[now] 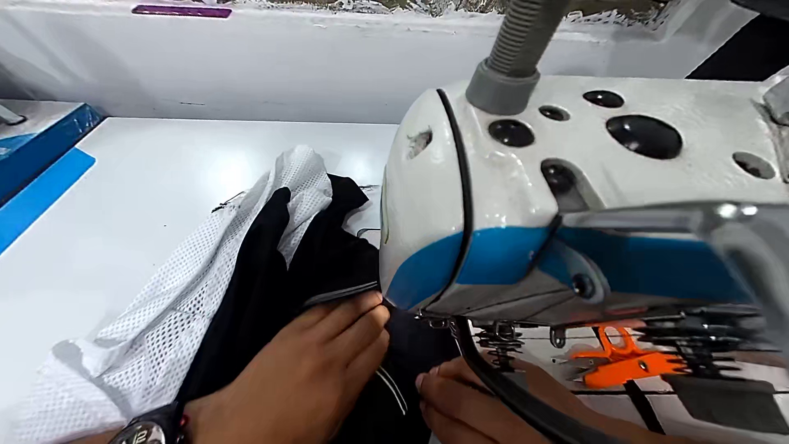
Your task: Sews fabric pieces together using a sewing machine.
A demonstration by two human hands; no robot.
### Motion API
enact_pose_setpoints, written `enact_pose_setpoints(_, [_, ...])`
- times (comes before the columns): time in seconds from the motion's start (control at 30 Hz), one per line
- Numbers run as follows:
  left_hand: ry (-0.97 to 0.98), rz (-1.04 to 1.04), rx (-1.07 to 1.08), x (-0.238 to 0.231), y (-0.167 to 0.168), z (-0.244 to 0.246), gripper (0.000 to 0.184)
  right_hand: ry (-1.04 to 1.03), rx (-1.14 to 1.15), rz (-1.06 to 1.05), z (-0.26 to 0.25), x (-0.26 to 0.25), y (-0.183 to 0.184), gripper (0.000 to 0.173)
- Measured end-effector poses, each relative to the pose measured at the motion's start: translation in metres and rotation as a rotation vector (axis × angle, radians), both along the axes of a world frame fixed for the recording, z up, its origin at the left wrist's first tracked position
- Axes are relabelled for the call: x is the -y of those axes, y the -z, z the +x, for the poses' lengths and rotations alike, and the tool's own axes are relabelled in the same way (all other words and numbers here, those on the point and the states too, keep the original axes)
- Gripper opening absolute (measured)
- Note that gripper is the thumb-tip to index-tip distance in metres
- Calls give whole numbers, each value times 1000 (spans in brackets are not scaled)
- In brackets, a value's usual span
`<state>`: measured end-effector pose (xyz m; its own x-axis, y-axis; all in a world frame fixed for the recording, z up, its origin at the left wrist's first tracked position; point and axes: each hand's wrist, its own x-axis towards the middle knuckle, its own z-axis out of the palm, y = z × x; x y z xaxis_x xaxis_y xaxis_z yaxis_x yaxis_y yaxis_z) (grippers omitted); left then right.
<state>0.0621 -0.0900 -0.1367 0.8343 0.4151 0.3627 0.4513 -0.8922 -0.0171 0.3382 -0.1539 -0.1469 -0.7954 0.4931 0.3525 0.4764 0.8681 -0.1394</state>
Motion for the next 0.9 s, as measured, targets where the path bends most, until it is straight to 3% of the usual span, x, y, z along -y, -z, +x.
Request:
enact_pose_setpoints(0.13, [11,-40,28,-4,-4,5,26,-28,-5,-62,1,-8,12,18])
enact_pose_setpoints(0.37, [-187,4,-41,-13,1,18,29,58,43,18,5,-15,9,15])
enact_pose_setpoints(0.5, [-164,-42,-53,-29,-2,18,32,75,64,154,-1,-16,7,17])
enact_pose_setpoints(0.7, [-161,-39,-64,-15,9,18,41,64,132,173,-7,3,0,19])
enact_pose_setpoints(0.9, [-195,-37,-67,-20,10,21,34,99,111,221,-8,-1,5,17])
